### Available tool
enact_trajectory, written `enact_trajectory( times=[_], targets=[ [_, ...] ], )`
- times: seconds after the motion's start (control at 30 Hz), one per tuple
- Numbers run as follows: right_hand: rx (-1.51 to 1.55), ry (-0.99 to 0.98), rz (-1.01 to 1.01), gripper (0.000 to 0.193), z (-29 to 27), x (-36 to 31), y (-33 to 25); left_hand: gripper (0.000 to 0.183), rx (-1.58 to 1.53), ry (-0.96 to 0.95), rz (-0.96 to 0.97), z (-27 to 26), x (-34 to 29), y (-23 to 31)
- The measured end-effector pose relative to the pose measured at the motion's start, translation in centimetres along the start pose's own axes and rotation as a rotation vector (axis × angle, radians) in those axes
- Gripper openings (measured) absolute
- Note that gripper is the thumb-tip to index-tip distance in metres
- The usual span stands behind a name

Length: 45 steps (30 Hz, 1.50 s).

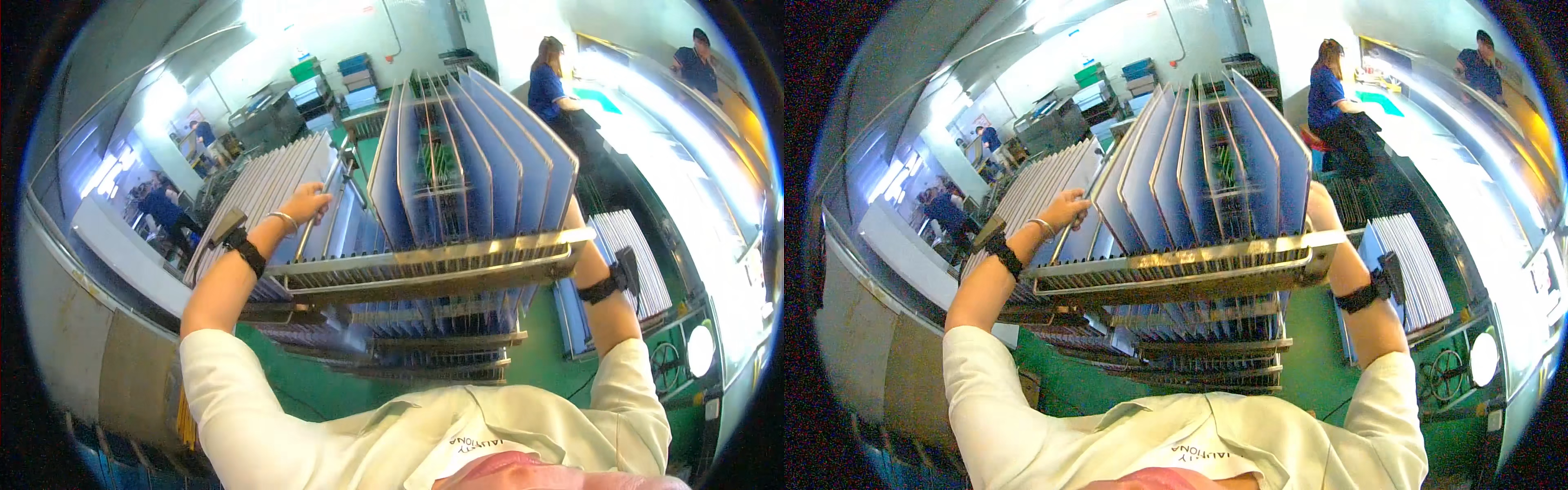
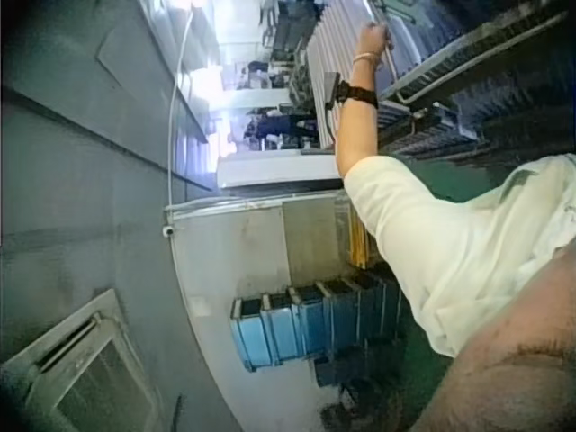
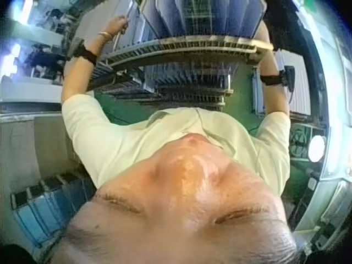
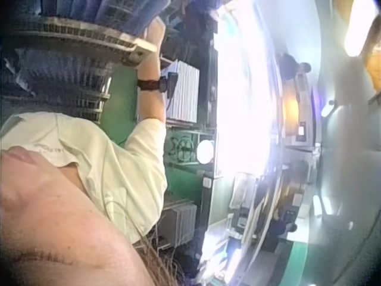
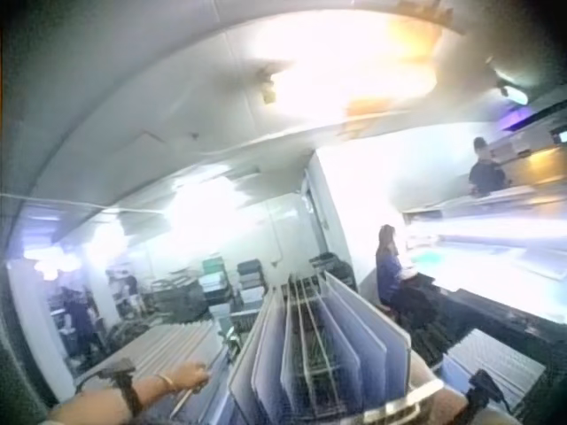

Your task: Moving large rectangular circuit board panels between a drying rack and an inspection light table.

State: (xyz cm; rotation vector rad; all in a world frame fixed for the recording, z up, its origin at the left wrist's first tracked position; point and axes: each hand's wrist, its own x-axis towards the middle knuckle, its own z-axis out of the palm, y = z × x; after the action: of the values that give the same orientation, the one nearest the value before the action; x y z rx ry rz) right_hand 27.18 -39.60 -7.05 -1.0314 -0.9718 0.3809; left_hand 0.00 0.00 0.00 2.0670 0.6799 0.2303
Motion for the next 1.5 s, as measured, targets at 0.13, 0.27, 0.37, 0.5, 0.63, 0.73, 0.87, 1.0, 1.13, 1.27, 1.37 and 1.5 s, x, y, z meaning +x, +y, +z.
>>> enact_trajectory(
  times=[0.13,0.27,0.37,0.5,0.63,0.73,0.87,1.0,1.13,1.27,1.37,1.5],
  targets=[
    [0.215,0.15,0.27,0.02,3.5,-1.4,-2.9,0.037,0.155,-0.085,-0.006,0.9,0.1,-0.9],
    [0.209,0.146,0.22,0.014,3.1,-1.4,-0.5,0.05,0.078,-0.13,-0.15,0.4,-0.9,-0.4],
    [0.176,0.129,0.3,0.011,3.2,-1.4,-1.7,0.055,0.008,-0.162,-0.178,-1.2,-3.5,2.1],
    [-0.182,0.032,0.428,0.025,1.1,-0.9,-3.0,0.042,0.461,0.116,0.102,-1.9,-9.9,6.5],
    [-0.559,0.085,0.161,0.039,-3.6,4.3,-6.4,0.026,0.492,0.581,0.347,5.4,-18.3,11.8],
    [-0.568,-0.018,0.127,0.043,-3.2,10.3,-9.7,0.017,0.631,0.931,0.603,10.7,-22.3,9.4],
    [-0.878,-0.193,0.296,0.05,0.3,16.3,-11.2,0.022,0.63,1.049,0.604,18.2,-21.5,5.9],
    [-1.229,-0.364,0.163,0.046,-0.3,20.0,-9.1,0.029,0.61,1.143,0.635,19.5,-20.6,5.1],
    [-1.354,-0.419,0.345,0.043,2.1,21.9,-8.0,0.028,0.597,1.163,0.582,19.7,-21.2,4.1],
    [-1.632,-0.566,0.039,0.039,-0.7,23.1,-7.2,0.027,0.579,1.18,0.645,19.7,-21.1,4.0],
    [-1.711,-0.639,-0.237,0.046,-9.8,24.7,-7.3,0.024,0.54,1.133,0.748,19.7,-19.4,5.3],
    [-1.61,-0.479,-0.224,0.044,1.6,21.4,-11.9,0.028,0.601,1.139,0.656,19.5,-20.8,4.2]
  ],
)
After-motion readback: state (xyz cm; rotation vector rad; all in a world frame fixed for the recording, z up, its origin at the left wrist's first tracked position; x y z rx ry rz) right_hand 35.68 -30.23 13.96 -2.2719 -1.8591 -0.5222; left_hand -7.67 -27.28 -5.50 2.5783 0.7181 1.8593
